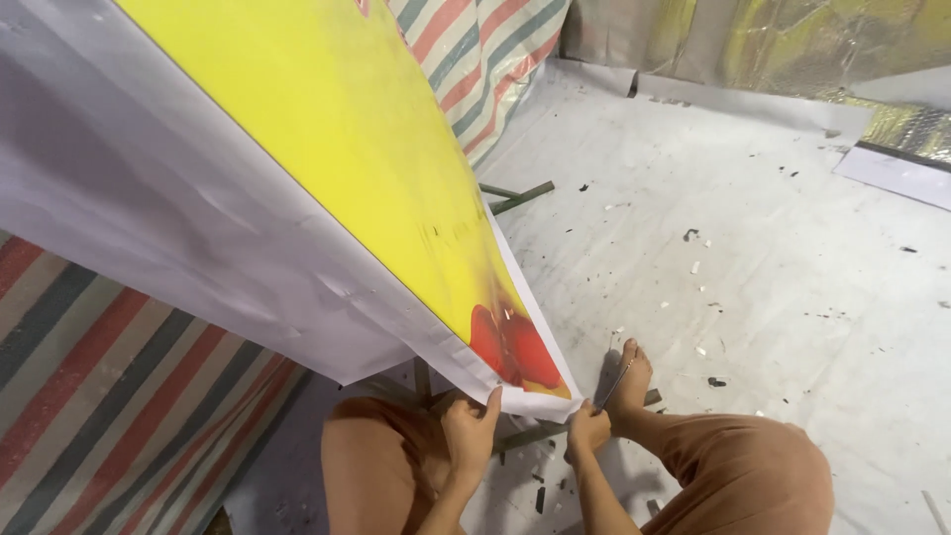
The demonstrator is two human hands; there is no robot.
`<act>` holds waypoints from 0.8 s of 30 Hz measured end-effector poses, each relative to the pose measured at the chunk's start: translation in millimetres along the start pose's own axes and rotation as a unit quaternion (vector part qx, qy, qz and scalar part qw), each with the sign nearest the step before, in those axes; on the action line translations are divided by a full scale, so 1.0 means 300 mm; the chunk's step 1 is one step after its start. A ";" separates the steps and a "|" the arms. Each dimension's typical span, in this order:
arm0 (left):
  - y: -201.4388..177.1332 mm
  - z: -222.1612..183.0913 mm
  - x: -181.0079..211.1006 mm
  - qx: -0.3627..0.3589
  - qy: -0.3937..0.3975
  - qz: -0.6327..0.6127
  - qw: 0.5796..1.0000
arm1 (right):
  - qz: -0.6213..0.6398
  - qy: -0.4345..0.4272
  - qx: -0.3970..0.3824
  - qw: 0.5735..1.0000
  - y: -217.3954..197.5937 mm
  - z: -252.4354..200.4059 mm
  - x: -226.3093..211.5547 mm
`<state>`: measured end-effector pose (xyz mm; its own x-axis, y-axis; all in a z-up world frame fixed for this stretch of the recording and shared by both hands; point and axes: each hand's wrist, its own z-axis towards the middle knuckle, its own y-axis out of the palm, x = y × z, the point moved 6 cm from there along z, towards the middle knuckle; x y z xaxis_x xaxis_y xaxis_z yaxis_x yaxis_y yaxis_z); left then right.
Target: Fastening a banner to a metal frame and trimming the edges with a utility knife.
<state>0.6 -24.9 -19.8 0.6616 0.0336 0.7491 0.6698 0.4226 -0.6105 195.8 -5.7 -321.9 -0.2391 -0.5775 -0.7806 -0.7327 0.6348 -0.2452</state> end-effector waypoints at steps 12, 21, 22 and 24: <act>0.017 0.028 -0.011 -0.090 0.014 0.020 0.996 | -0.048 -0.295 0.025 0.954 -0.166 -0.085 -0.333; 0.011 0.051 -0.018 -0.110 0.121 0.064 0.985 | 0.020 -0.192 -0.238 0.952 -0.147 -0.365 -0.562; 0.005 0.056 -0.009 -0.110 0.126 0.063 0.984 | -0.001 -0.191 -0.265 0.945 -0.158 -0.421 -0.588; 0.004 0.069 -0.014 -0.124 0.120 0.050 0.984 | -0.035 -0.217 -0.274 0.936 -0.229 -0.506 -0.624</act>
